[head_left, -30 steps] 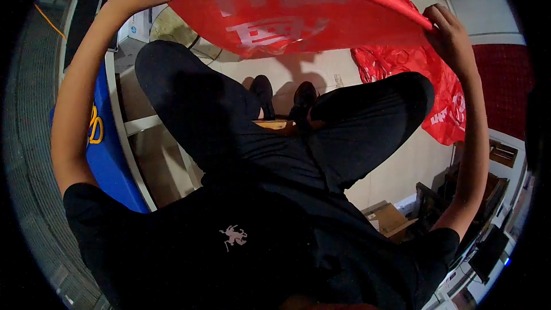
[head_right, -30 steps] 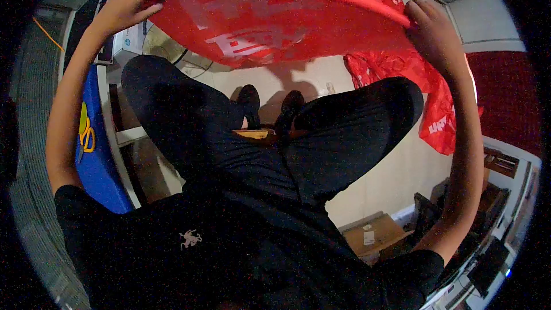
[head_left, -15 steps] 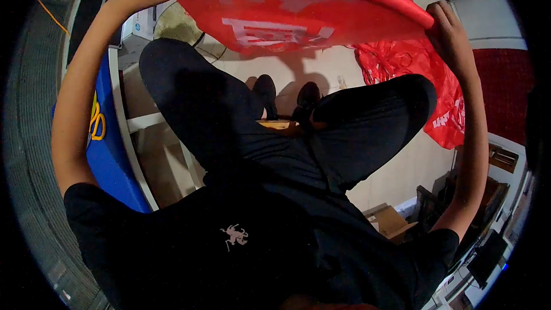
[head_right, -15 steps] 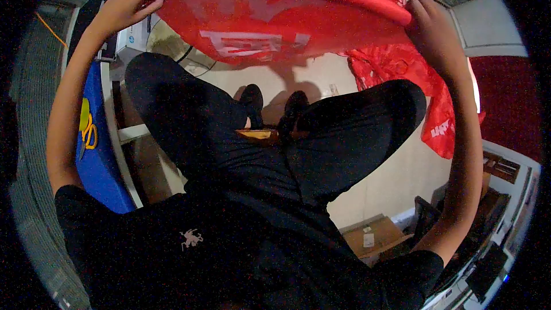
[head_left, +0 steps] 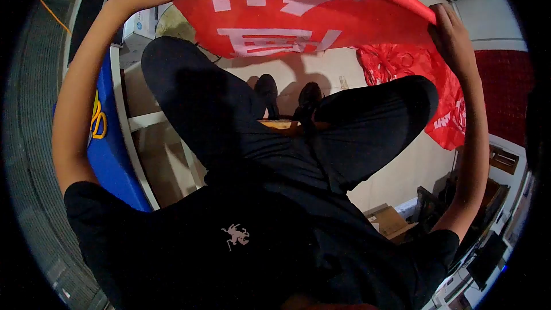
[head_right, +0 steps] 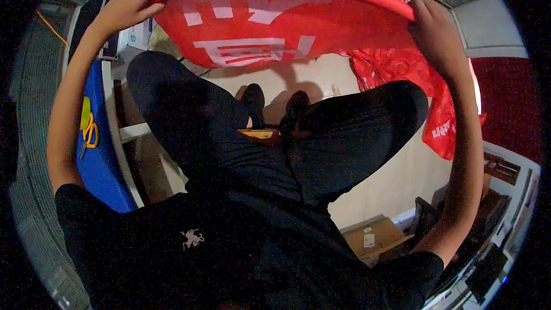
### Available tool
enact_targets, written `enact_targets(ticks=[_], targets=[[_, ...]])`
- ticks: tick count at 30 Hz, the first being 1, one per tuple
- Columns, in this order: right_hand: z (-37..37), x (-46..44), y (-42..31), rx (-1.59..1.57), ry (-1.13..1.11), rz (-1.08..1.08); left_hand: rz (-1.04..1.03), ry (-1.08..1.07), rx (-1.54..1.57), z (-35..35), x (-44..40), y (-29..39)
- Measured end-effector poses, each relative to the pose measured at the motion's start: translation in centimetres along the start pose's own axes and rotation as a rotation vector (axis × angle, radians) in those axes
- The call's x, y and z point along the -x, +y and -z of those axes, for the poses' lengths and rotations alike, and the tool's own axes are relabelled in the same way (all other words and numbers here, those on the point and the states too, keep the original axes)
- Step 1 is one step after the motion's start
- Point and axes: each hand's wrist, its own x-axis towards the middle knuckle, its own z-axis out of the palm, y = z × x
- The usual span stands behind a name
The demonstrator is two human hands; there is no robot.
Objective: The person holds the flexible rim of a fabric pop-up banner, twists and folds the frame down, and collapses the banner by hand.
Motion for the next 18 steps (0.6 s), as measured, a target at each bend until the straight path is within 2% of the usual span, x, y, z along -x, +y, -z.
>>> enact_targets(ticks=[1,3,6,11,13,14,16,18], targets=[[0.0,0.0,0.0,0.004,-0.009,-0.006,0.001,0.0,0.0,0.0,0.0,0.0],[-0.2,0.0,0.0,-0.016,-0.039,-0.042,0.286,-0.209,0.084,0.2,0.0,0.1],[-0.2,0.0,0.1,-0.03,-0.037,-0.081,0.353,-0.173,0.033,0.2,0.3,0.2],[0.2,-0.1,-0.4,0.003,0.127,-0.005,0.315,-0.085,-0.039,0.1,1.3,-0.8],[0.4,0.4,0.5,-0.033,-0.077,-0.033,0.31,-0.089,-0.054,-0.3,2.1,-1.3],[0.2,0.9,1.1,-0.032,-0.068,-0.031,0.297,-0.096,-0.062,-1.3,3.4,-2.5],[-0.5,1.7,2.1,-0.143,-0.182,-0.222,0.286,-0.104,-0.081,-1.6,4.0,-2.5],[-0.7,1.7,2.2,-0.104,-0.114,-0.181,0.25,-0.019,-0.087,-1.5,4.7,-2.2]])
